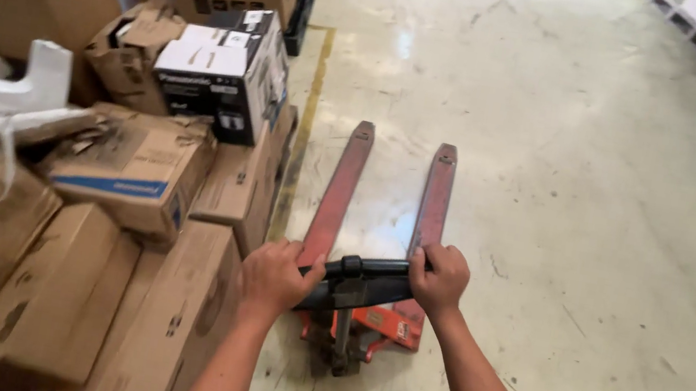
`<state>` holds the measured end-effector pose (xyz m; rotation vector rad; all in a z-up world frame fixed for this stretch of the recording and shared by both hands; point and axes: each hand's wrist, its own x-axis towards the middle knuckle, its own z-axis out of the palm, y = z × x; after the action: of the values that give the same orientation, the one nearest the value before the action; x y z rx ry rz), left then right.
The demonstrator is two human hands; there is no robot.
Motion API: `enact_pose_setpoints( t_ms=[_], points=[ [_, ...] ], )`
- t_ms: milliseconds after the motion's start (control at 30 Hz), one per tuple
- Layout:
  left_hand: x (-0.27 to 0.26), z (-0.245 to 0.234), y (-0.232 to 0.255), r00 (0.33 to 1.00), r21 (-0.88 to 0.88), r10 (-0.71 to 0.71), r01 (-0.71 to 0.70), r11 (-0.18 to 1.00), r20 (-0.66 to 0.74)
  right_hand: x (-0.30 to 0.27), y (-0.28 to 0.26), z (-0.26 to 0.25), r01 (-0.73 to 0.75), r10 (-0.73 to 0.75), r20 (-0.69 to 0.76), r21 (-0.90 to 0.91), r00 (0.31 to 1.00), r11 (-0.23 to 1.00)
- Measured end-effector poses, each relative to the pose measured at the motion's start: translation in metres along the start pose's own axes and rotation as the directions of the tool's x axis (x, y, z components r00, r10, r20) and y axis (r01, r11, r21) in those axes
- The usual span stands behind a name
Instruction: Pulling and steering an empty manual pallet jack through a warehouse aisle
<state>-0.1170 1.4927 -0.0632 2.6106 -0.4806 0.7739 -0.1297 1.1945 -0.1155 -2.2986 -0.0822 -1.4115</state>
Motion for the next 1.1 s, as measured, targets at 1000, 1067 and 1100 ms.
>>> enact_pose_setpoints(
  t_ms=[1000,1067,1100],
  points=[
    [0.36,0.229,-0.14,0.978,-0.099,0.205,-0.209,0.973,-0.044,0.171,0.129,0.261,-0.007,0.003,-0.056,-0.081,0.998,0.997],
    [0.386,0.252,-0.145,0.971,-0.093,0.233,-0.238,0.967,-0.061,0.182,0.143,0.277,-0.011,0.005,-0.065,-0.091,0.998,0.996],
    [0.4,0.264,-0.149,0.962,-0.085,0.259,-0.266,0.96,-0.083,0.187,0.15,0.287,-0.01,0.003,-0.076,-0.099,0.997,0.995]
  ],
)
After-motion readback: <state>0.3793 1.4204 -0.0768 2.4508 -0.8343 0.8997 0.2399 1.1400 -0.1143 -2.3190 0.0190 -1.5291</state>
